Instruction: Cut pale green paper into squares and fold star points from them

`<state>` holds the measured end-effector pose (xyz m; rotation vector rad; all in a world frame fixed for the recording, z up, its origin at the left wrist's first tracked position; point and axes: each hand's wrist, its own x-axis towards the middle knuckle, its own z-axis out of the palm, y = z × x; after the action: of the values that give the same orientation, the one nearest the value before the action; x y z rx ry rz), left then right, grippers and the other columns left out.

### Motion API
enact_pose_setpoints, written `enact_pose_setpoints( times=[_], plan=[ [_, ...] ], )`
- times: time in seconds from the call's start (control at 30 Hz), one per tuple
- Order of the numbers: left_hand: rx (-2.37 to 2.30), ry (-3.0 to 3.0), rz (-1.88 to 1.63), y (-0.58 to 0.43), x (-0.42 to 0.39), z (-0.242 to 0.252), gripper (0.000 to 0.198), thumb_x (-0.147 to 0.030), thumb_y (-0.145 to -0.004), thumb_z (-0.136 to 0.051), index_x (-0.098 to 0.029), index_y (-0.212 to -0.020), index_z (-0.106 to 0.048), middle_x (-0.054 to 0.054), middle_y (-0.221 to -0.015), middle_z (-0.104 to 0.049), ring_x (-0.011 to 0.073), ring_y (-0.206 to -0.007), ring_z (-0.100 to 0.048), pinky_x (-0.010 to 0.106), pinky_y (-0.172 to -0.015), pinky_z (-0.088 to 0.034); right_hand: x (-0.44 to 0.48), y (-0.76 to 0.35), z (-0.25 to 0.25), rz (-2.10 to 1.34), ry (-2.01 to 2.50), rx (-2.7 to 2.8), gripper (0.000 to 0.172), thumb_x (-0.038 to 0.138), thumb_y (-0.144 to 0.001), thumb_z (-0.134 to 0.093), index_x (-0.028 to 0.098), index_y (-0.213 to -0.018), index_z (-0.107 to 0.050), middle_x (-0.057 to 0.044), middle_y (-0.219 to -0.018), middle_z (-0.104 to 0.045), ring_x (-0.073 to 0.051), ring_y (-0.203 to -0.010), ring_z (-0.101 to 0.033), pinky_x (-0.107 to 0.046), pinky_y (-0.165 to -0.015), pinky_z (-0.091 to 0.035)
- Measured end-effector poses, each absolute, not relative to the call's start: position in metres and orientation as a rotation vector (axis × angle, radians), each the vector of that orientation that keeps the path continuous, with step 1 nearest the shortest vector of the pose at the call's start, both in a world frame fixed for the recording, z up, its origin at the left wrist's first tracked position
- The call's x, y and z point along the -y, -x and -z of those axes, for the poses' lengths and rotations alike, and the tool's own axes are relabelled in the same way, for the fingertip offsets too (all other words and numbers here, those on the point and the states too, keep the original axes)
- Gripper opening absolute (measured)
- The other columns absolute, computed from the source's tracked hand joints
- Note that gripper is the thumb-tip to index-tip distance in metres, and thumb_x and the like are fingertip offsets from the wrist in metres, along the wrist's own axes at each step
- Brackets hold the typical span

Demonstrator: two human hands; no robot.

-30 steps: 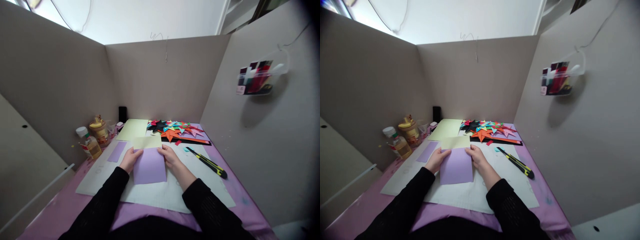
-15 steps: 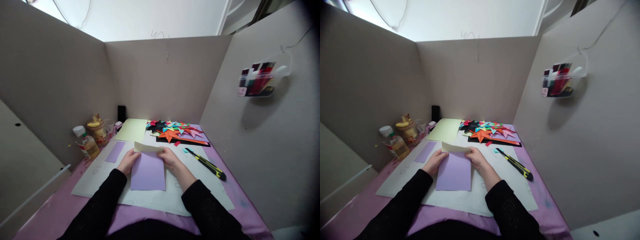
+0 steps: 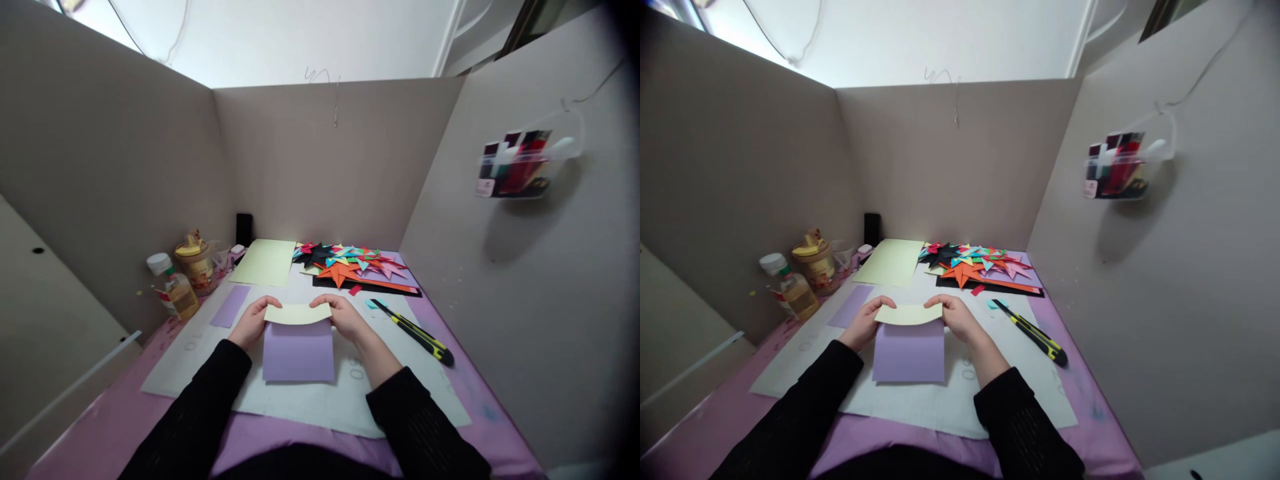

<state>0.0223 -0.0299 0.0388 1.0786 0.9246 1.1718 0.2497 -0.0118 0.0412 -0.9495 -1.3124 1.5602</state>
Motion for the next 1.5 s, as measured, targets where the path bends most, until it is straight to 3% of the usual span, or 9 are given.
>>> enact_pose_setpoints(
  times=[0.2,0.43,0.7,0.9,1.03,1.2,1.4,1.5],
  plan=[
    [-0.873,-0.996,-1.162,-0.018,0.032,-0.039,0.021,-0.033,-0.069,-0.065,-0.018,-0.078,-0.054,-0.002,-0.061,-0.059,0.0114,-0.048,-0.051,0.02,-0.046,-0.036,0.017,-0.256,-0.044,-1.577,0.8,1.346,0.02,0.017,-0.06,-0.052,0.017,-0.071,-0.069,0.0,-0.062,-0.061,-0.009,-0.05,-0.047,-0.021,-0.048,-0.034],
    [-0.871,-1.031,-1.143,-0.013,0.033,-0.041,0.023,-0.039,-0.071,-0.056,-0.016,-0.073,-0.057,0.0,-0.059,-0.057,0.0145,-0.052,-0.053,0.023,-0.047,-0.037,0.021,-0.266,-0.047,-1.465,0.786,1.625,0.028,0.035,-0.074,-0.054,0.015,-0.081,-0.072,-0.007,-0.078,-0.068,-0.014,-0.065,-0.056,-0.025,-0.057,-0.042],
    [-1.042,-1.422,-1.019,-0.009,0.028,-0.035,0.027,-0.03,-0.063,-0.073,-0.017,-0.075,-0.052,-0.006,-0.056,-0.049,0.0065,-0.046,-0.04,0.017,-0.045,-0.025,0.02,-0.265,-0.044,-1.28,0.885,1.794,0.016,0.03,-0.069,-0.064,0.017,-0.076,-0.07,-0.004,-0.075,-0.067,-0.015,-0.067,-0.057,-0.027,-0.063,-0.042],
    [-1.112,-1.663,-0.989,-0.011,0.033,-0.047,0.02,-0.029,-0.066,-0.069,-0.017,-0.075,-0.056,-0.008,-0.052,-0.037,0.0068,-0.045,-0.03,0.019,-0.044,-0.018,0.019,-0.266,-0.039,-1.25,0.936,1.891,0.023,0.019,-0.069,-0.059,0.02,-0.092,-0.061,0.007,-0.056,-0.052,-0.009,-0.051,-0.044,-0.02,-0.049,-0.032],
    [-1.066,-1.863,-0.83,-0.023,0.036,-0.062,0.013,-0.024,-0.067,-0.064,-0.017,-0.077,-0.06,-0.009,-0.05,-0.032,0.0075,-0.045,-0.028,0.02,-0.044,-0.019,0.02,-0.253,-0.042,-1.049,0.967,2.091,0.009,0.023,-0.072,-0.056,0.018,-0.073,-0.063,0.003,-0.059,-0.054,-0.01,-0.055,-0.045,-0.021,-0.051,-0.032],
    [-0.99,-2.074,-0.695,-0.044,0.031,-0.081,0.02,-0.017,-0.064,-0.063,-0.018,-0.084,-0.063,-0.007,-0.054,-0.044,0.009,-0.048,-0.036,0.021,-0.047,-0.025,0.02,-0.242,-0.047,-1.088,0.97,2.132,0.019,0.028,-0.07,-0.06,0.017,-0.057,-0.053,0.005,-0.055,-0.047,-0.009,-0.054,-0.041,-0.021,-0.051,-0.03],
    [-1.023,-1.552,-1.009,-0.022,0.014,-0.086,0.053,-0.04,-0.068,-0.069,-0.018,-0.114,-0.055,0.002,-0.073,-0.063,0.0143,-0.062,-0.055,0.023,-0.057,-0.038,0.006,-0.257,-0.045,-1.353,1.014,1.493,0.032,0.04,-0.062,-0.069,0.018,-0.058,-0.046,0.006,-0.051,-0.045,-0.007,-0.046,-0.038,-0.02,-0.044,-0.027],
    [-0.861,-1.05,-1.178,-0.018,0.017,-0.072,0.071,-0.067,-0.073,-0.05,-0.02,-0.126,-0.045,0.006,-0.084,-0.065,0.016,-0.065,-0.059,0.028,-0.062,-0.043,-0.003,-0.258,-0.038,-1.41,0.98,1.075,0.041,0.047,-0.06,-0.07,0.021,-0.058,-0.039,0.01,-0.042,-0.036,-0.005,-0.036,-0.027,-0.019,-0.038,-0.019]
  ],
)
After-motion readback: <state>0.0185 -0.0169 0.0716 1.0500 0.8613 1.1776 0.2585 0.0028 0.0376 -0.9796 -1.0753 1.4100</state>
